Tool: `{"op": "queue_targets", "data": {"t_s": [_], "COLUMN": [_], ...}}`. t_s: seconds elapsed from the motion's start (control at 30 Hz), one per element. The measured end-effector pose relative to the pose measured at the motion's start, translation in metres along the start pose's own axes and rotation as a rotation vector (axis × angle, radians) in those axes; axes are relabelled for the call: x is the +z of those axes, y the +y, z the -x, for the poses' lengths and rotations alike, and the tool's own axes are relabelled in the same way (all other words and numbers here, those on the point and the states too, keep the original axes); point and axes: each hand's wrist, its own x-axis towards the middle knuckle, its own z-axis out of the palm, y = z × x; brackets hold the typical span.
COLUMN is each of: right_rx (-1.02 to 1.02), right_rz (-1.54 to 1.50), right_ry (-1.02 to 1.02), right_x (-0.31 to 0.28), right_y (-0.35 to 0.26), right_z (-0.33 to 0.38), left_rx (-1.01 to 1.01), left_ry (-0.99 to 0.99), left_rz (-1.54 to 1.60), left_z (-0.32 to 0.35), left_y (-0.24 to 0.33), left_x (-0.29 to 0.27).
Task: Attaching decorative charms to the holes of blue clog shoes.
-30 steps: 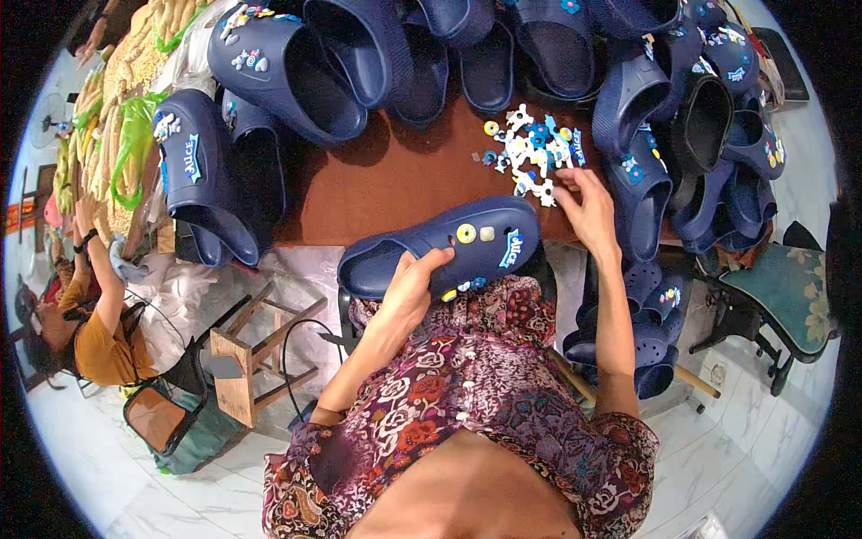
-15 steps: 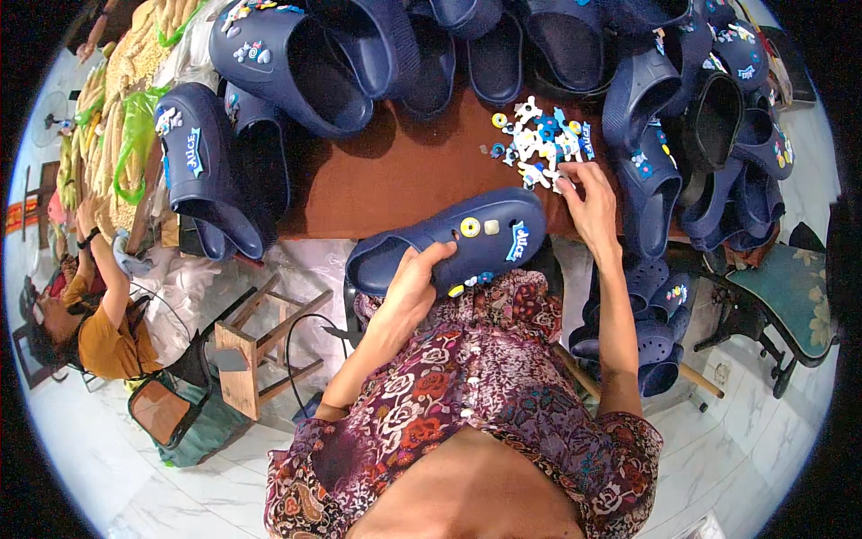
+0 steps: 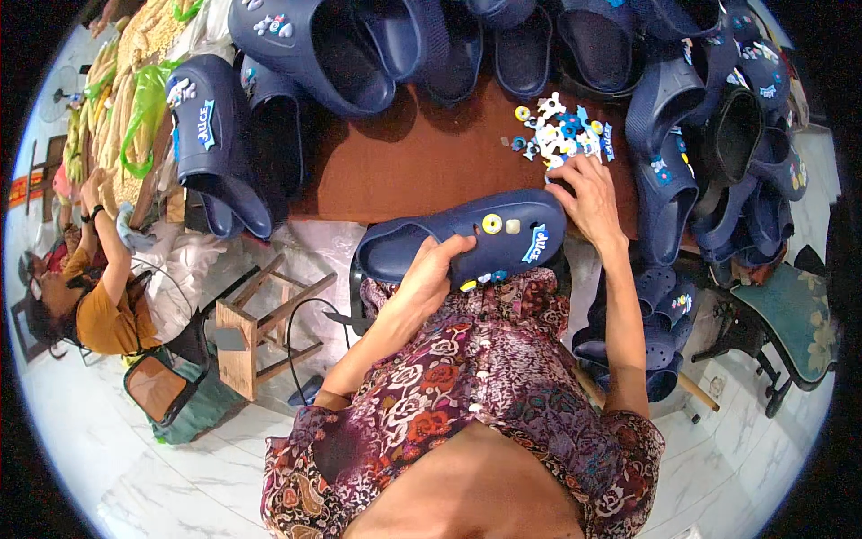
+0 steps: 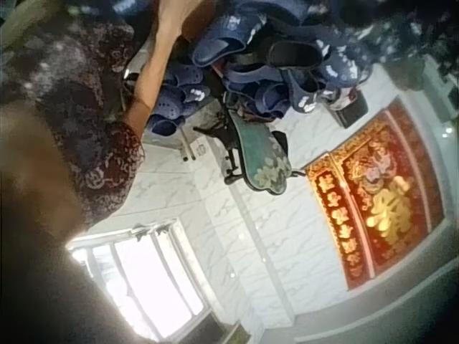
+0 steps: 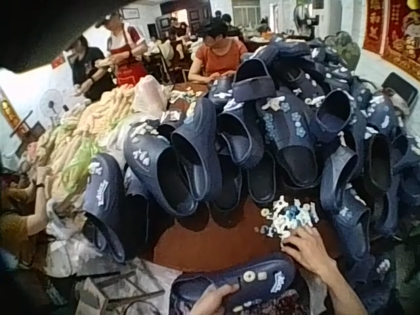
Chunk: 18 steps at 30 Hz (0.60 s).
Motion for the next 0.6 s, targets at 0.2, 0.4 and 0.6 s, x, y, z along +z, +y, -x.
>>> {"op": "queue_targets", "data": {"t_s": [0.2, 0.4, 0.6], "right_rx": [0.116, 0.019, -0.162], "right_rz": [-0.137, -0.494, -0.486], "right_ry": [0.056, -0.154, -0.334], "right_x": [-0.015, -0.037, -0.032], "right_y": [-0.013, -0.064, -0.092], "right_z": [-0.005, -0.017, -0.025], "left_rx": [0.033, 0.080, 0.103], "left_ry": [-0.025, -0.049, -0.127], "left_rz": [0.014, -0.036, -0.050], "left_z": [-0.008, -0.007, -0.005], "left_y": [-0.011, -0.018, -0.021], "left_x": [-0.002, -0.002, -0.002]}}
